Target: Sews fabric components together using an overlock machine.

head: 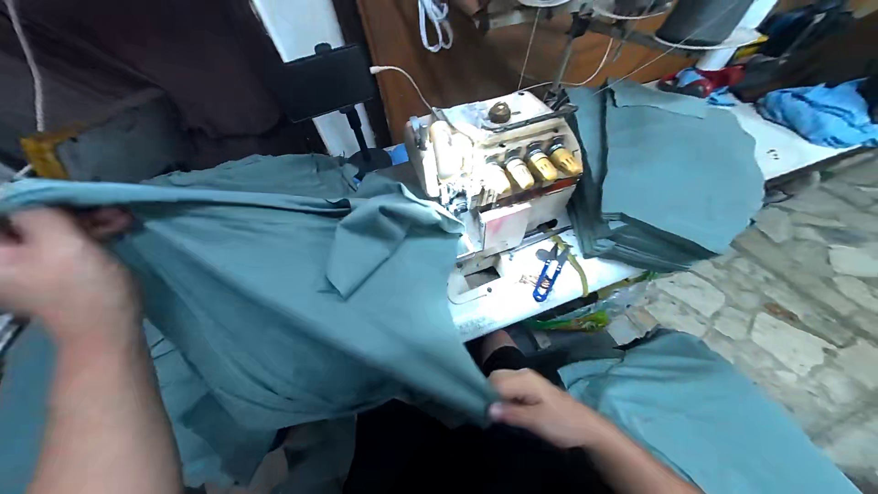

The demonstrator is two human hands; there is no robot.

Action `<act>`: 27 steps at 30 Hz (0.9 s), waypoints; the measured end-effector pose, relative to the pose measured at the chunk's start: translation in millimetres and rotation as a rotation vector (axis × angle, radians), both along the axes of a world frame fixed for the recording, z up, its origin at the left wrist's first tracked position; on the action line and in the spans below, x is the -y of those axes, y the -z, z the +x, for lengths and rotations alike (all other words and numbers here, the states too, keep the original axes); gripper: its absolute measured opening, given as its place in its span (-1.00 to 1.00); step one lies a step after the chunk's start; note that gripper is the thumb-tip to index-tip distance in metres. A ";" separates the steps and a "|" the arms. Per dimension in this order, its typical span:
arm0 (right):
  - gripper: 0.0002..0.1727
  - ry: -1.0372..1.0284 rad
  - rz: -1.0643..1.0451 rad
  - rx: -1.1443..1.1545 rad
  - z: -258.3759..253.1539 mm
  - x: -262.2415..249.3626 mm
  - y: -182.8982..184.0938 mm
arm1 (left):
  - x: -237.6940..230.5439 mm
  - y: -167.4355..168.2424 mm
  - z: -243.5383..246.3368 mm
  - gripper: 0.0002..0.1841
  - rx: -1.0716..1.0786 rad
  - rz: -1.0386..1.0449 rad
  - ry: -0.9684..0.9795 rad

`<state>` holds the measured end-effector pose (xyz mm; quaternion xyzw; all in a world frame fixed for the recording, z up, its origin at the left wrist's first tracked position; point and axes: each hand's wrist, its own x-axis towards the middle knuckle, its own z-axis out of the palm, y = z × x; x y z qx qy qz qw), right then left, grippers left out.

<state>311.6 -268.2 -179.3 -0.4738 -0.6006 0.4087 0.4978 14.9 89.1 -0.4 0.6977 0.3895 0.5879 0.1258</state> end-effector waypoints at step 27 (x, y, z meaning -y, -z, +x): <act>-0.87 0.311 -0.268 -0.603 -12.5 -97.7 -28.8 | 69.5 30.7 91.3 -0.85 -0.439 -0.586 0.809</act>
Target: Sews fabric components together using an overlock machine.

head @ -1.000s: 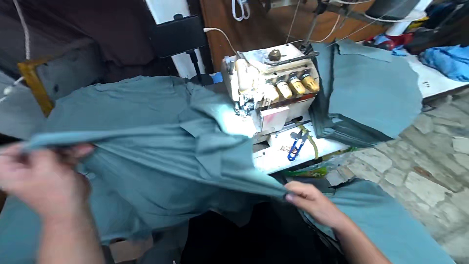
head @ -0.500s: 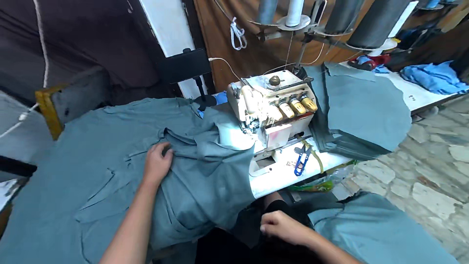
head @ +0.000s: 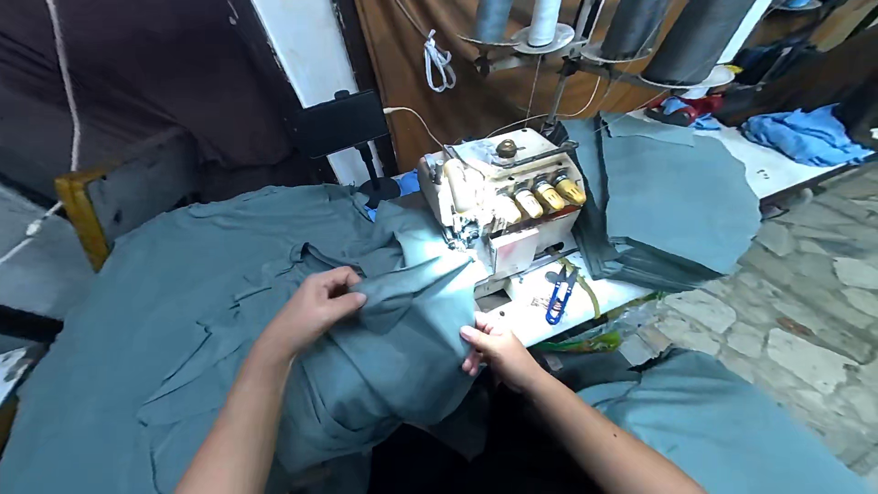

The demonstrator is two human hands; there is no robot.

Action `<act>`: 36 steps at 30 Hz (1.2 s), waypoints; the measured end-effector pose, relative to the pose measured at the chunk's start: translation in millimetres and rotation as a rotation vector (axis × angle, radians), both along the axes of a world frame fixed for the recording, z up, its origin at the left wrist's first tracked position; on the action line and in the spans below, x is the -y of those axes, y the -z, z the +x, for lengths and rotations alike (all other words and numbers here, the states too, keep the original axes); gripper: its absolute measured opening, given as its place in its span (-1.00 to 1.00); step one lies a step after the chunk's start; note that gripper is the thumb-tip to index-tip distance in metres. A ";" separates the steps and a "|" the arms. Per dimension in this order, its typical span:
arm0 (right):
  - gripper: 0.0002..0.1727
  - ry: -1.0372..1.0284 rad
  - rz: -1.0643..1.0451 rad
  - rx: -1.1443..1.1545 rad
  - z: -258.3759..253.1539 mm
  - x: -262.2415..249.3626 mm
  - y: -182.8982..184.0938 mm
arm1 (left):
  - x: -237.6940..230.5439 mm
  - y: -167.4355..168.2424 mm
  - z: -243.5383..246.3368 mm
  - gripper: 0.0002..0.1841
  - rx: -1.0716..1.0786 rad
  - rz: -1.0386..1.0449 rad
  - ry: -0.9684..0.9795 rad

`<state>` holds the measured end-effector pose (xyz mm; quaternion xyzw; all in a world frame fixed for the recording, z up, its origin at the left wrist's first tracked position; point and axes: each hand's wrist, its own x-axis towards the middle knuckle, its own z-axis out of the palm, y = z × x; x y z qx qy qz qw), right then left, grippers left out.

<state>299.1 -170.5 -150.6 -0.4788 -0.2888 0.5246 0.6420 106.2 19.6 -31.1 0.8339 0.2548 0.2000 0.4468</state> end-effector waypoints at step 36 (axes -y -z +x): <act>-0.76 0.020 0.137 0.182 6.5 50.8 37.1 | 160.8 62.7 47.2 -0.80 -0.172 0.630 0.215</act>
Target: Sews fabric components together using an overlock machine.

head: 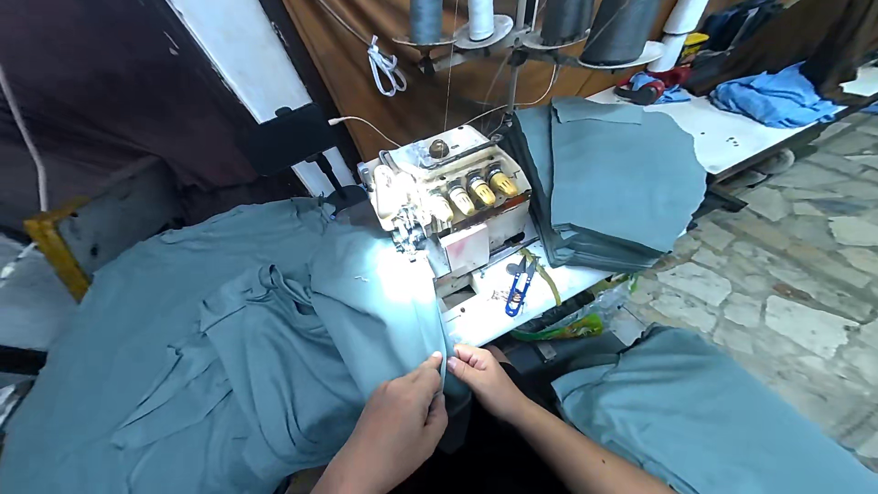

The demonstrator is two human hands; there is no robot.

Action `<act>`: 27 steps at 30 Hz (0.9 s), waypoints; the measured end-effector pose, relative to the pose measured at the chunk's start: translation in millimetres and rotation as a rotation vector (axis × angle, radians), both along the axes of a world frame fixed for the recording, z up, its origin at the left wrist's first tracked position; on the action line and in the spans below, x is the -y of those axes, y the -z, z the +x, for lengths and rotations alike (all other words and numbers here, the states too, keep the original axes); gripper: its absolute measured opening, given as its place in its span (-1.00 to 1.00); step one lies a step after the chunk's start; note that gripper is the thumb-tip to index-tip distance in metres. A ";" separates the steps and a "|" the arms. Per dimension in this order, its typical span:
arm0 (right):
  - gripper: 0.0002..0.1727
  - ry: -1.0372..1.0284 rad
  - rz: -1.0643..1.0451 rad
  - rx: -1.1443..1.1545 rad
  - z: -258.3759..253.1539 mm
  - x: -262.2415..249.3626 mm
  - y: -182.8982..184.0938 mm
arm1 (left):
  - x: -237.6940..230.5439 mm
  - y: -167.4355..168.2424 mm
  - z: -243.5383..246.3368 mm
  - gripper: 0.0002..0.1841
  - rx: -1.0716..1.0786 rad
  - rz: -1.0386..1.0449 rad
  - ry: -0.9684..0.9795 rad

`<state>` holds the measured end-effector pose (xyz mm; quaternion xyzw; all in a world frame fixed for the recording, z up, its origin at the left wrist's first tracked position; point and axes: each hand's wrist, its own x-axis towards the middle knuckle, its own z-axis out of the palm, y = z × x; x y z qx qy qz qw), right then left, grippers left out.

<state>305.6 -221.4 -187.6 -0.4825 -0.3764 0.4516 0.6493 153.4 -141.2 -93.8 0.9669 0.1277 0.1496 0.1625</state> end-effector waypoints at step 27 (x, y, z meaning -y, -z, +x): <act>-0.82 0.013 0.147 -0.217 -2.8 11.3 16.2 | -22.6 22.0 18.3 -0.83 0.292 0.374 0.126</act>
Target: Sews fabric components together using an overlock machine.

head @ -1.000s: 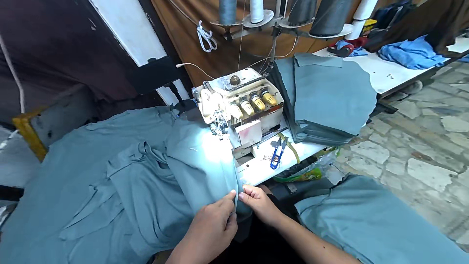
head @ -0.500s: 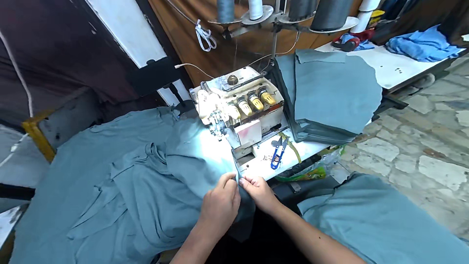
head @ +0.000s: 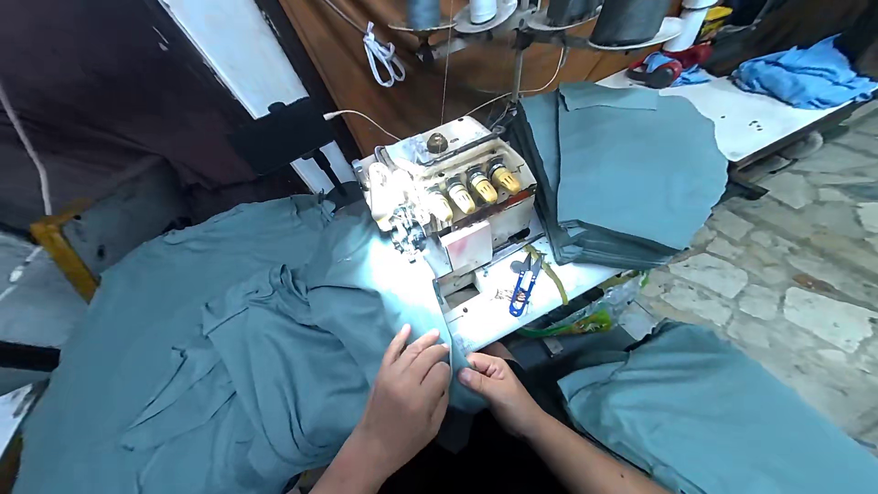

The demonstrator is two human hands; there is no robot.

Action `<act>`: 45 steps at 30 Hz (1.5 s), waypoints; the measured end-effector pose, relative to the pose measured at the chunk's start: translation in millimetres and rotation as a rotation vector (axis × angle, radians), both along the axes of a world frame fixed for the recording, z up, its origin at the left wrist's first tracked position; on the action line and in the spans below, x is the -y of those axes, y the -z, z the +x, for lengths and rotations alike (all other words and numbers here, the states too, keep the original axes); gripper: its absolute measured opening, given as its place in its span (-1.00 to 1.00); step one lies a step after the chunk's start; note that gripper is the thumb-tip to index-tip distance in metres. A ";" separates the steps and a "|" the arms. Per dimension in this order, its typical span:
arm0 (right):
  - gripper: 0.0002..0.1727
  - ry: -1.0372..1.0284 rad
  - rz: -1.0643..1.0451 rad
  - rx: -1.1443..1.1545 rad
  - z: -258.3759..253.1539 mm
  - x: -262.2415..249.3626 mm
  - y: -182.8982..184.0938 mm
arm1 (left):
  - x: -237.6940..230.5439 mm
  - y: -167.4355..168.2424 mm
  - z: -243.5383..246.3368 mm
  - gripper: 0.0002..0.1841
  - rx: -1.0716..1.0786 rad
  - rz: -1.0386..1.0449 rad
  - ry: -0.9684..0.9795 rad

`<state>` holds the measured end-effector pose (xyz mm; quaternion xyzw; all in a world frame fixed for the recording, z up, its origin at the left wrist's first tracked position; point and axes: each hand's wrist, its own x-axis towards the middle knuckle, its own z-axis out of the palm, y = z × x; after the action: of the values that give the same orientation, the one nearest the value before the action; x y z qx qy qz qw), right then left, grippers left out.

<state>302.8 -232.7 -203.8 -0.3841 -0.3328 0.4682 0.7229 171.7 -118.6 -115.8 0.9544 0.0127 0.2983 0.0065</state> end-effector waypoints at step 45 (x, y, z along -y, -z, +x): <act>-0.81 0.147 0.072 -0.010 11.2 -71.9 -47.2 | -50.5 -30.1 50.9 -0.76 -0.047 0.122 -0.093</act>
<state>314.0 -160.8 -156.6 -0.3789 -0.3169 0.4034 0.7702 222.6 -68.1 -85.7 0.9581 0.0390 0.2760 -0.0658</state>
